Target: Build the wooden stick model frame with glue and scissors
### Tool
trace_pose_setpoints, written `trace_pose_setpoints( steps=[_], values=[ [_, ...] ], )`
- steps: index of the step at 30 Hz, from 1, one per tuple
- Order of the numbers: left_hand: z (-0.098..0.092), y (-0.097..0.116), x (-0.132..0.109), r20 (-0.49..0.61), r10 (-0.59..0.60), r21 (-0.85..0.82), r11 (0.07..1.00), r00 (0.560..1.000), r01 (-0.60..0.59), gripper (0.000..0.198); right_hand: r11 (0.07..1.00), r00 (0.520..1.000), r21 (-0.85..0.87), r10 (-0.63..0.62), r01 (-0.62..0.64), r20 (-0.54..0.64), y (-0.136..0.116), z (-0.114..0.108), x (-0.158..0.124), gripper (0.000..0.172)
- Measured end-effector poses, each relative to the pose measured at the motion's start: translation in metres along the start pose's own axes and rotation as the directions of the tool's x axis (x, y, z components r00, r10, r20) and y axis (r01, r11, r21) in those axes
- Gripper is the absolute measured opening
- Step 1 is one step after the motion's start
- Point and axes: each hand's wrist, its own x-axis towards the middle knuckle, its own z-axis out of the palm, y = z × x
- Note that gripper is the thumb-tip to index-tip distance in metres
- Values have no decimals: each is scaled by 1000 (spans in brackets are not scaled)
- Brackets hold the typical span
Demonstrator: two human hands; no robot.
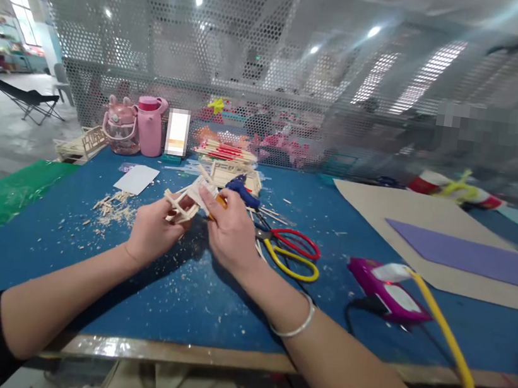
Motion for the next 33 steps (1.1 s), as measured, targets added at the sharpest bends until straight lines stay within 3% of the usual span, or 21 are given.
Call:
trace_pose_setpoints(
  steps=[4,8,12,15,19,22,26,29,33],
  values=[
    [-1,2,1,-27,-2,32,999,1000,3,26,997,997,4,-74,74,14,-2,3,-2,58],
    [-1,2,3,-24,-9,24,1000,1000,10,27,999,1000,-44,23,-23,-5,-2,5,-1,58],
    [-1,3,5,-64,-43,-23,999,997,41,27,999,999,2,-34,34,17,-2,8,0,62],
    [-1,3,6,-44,-24,3,1000,999,24,24,999,999,-32,30,-31,-16,-3,8,0,61],
    [-1,3,6,-33,-12,53,998,999,14,25,999,999,-8,-37,37,8,-4,6,1,57],
    [-1,2,5,-16,-19,1,1000,1000,19,23,998,999,-29,51,-52,-14,-3,5,2,58],
    [-2,5,6,-40,-35,-23,999,999,34,24,998,998,-15,-59,60,19,-4,5,3,60],
    [-3,6,6,-32,-22,-10,1000,999,22,20,998,1000,-56,26,-27,-17,-3,6,3,59],
    [-3,5,5,-32,-5,36,999,999,6,20,997,998,-42,-61,61,10,-4,6,1,61]
  ],
)
